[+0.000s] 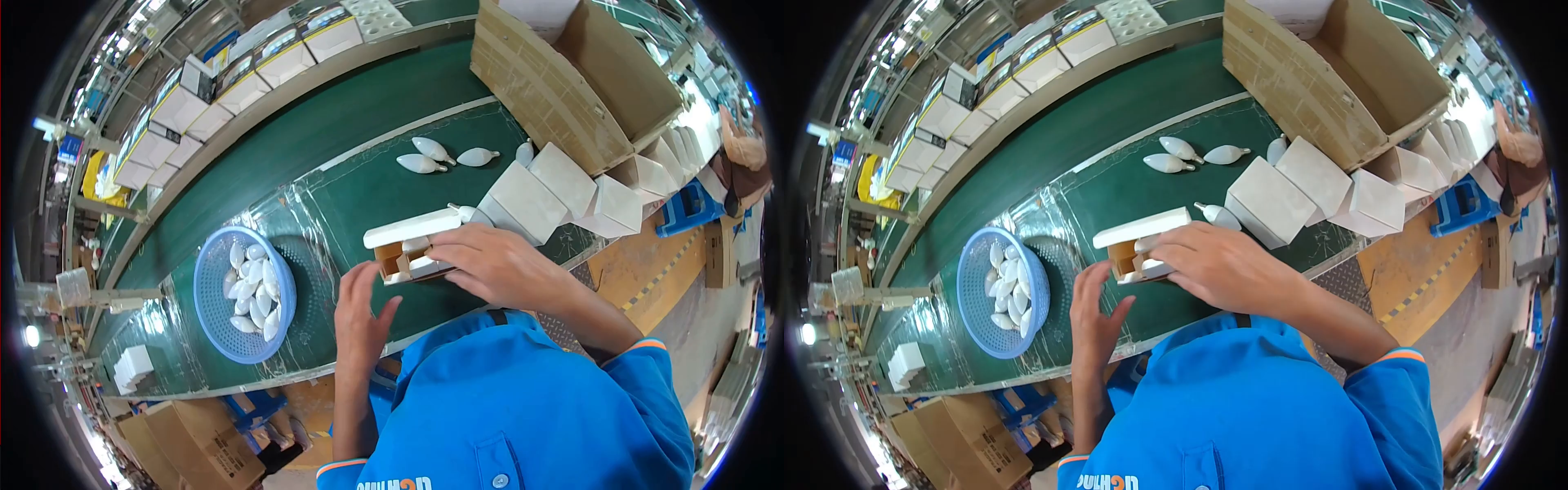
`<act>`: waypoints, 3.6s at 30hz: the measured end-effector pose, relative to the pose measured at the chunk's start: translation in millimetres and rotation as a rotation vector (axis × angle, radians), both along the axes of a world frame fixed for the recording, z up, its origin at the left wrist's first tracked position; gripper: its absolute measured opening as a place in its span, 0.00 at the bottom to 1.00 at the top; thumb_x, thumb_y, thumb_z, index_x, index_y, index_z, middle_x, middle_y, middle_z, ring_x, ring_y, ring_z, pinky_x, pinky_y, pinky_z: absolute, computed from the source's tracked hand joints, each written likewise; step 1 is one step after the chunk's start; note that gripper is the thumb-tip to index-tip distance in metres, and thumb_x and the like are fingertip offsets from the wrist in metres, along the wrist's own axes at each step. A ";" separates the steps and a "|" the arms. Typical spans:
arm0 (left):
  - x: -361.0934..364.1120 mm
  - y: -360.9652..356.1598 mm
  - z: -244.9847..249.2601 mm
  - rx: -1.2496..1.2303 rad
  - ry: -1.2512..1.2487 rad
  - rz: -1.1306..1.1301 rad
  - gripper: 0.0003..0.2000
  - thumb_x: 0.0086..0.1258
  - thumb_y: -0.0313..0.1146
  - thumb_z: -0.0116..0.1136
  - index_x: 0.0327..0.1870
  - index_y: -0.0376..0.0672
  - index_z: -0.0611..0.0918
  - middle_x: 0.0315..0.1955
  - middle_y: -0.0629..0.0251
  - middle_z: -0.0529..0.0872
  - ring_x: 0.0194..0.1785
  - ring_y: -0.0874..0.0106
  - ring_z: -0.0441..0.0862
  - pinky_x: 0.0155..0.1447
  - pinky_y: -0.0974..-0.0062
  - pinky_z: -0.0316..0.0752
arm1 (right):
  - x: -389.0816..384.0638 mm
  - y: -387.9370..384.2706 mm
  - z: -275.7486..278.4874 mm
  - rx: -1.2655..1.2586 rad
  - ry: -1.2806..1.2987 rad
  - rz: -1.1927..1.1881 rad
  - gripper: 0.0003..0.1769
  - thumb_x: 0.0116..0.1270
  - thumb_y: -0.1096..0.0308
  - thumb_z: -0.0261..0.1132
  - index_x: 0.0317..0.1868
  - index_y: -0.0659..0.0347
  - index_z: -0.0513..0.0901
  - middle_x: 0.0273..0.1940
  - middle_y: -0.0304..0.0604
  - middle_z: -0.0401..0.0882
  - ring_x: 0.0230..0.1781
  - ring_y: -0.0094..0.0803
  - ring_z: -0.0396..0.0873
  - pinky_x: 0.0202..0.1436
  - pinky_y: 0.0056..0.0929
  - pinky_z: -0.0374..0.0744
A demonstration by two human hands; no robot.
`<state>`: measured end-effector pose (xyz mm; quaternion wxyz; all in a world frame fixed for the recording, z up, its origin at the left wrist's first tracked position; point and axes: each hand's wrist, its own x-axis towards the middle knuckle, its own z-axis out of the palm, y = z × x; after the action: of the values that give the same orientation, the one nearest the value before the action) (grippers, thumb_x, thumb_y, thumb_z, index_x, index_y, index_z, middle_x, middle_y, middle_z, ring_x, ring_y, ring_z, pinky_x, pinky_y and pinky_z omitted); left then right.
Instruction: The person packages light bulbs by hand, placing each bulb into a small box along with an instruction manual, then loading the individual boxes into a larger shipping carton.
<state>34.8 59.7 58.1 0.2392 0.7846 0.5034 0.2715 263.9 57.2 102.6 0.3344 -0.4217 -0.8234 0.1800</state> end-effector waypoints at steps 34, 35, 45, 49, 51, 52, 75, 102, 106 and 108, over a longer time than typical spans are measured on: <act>101.9 42.1 64.3 -0.086 -0.690 0.396 0.37 0.55 0.18 0.59 0.67 0.34 0.57 0.61 0.53 0.67 0.61 0.60 0.69 0.65 0.64 0.64 | 258.9 -99.5 -8.9 -0.129 0.210 -0.337 0.09 0.54 0.73 0.64 0.37 0.63 0.80 0.34 0.46 0.79 0.37 0.41 0.78 0.42 0.35 0.78; 124.0 51.6 77.2 -0.069 -0.699 0.416 0.36 0.55 0.18 0.60 0.67 0.34 0.57 0.60 0.53 0.68 0.60 0.61 0.69 0.65 0.64 0.64 | 274.1 -101.7 -8.7 -0.112 0.201 -0.342 0.09 0.54 0.73 0.65 0.37 0.63 0.80 0.34 0.46 0.79 0.37 0.41 0.78 0.42 0.36 0.78; 397.4 164.8 130.2 -0.158 -0.471 -0.221 0.38 0.55 0.25 0.64 0.67 0.34 0.57 0.58 0.57 0.70 0.59 0.66 0.70 0.64 0.67 0.64 | 335.4 -139.4 -16.8 -0.141 0.296 -0.554 0.11 0.54 0.73 0.64 0.40 0.63 0.80 0.36 0.47 0.80 0.38 0.42 0.79 0.42 0.36 0.78; 468.6 194.9 96.9 -0.261 -0.407 -0.186 0.42 0.52 0.23 0.66 0.67 0.36 0.54 0.61 0.53 0.65 0.63 0.63 0.66 0.66 0.69 0.61 | 359.6 -162.0 -28.2 -0.156 0.257 -0.662 0.12 0.53 0.73 0.64 0.40 0.62 0.80 0.36 0.46 0.80 0.38 0.43 0.79 0.42 0.36 0.78; 487.5 209.4 74.1 -0.135 -0.192 -0.170 0.45 0.48 0.26 0.69 0.67 0.34 0.53 0.61 0.51 0.62 0.63 0.61 0.65 0.65 0.68 0.61 | 374.6 -173.8 -26.2 -0.179 0.210 -0.773 0.11 0.53 0.73 0.64 0.39 0.61 0.80 0.35 0.46 0.80 0.38 0.43 0.79 0.41 0.36 0.78; 495.0 212.5 67.7 -0.133 -0.189 -0.173 0.45 0.48 0.26 0.69 0.67 0.34 0.53 0.61 0.51 0.62 0.63 0.61 0.65 0.65 0.68 0.61 | 380.5 -179.1 -32.1 -0.181 0.206 -0.814 0.11 0.53 0.72 0.64 0.39 0.61 0.80 0.36 0.46 0.80 0.38 0.43 0.79 0.42 0.36 0.78; 475.0 221.3 48.0 -0.136 0.088 -0.124 0.50 0.51 0.34 0.68 0.69 0.34 0.44 0.65 0.41 0.57 0.68 0.56 0.59 0.69 0.69 0.57 | 398.5 -171.7 -36.8 -0.310 0.155 -0.773 0.12 0.51 0.78 0.64 0.38 0.64 0.80 0.35 0.48 0.80 0.37 0.44 0.78 0.40 0.36 0.77; 215.1 -111.3 -4.4 -1.618 -1.377 -0.138 0.23 0.71 0.48 0.39 0.60 0.44 0.69 0.55 0.54 0.74 0.57 0.58 0.72 0.59 0.56 0.68 | 176.3 -174.5 -96.7 -0.183 0.080 -0.436 0.19 0.60 0.65 0.61 0.53 0.58 0.75 0.49 0.46 0.76 0.53 0.41 0.73 0.59 0.41 0.69; 187.3 -105.4 -46.5 -1.688 -1.517 0.262 0.12 0.67 0.36 0.44 0.41 0.44 0.80 0.36 0.62 0.84 0.40 0.65 0.80 0.46 0.65 0.75 | 171.2 -208.9 -93.9 -0.289 0.160 -0.618 0.18 0.60 0.69 0.59 0.52 0.58 0.75 0.46 0.47 0.77 0.49 0.43 0.74 0.52 0.35 0.74; 188.2 -113.9 -57.7 -1.699 -1.504 0.235 0.11 0.67 0.35 0.44 0.40 0.44 0.81 0.36 0.62 0.84 0.40 0.65 0.80 0.46 0.64 0.75 | 170.5 -215.6 -94.0 -0.268 0.164 -0.632 0.17 0.61 0.70 0.58 0.52 0.59 0.75 0.46 0.47 0.76 0.49 0.43 0.74 0.50 0.35 0.75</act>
<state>223.0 -54.1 0.4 0.9072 -0.0448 0.3238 0.2650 434.4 -158.4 8.7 0.3802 -0.6800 -0.5917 0.2073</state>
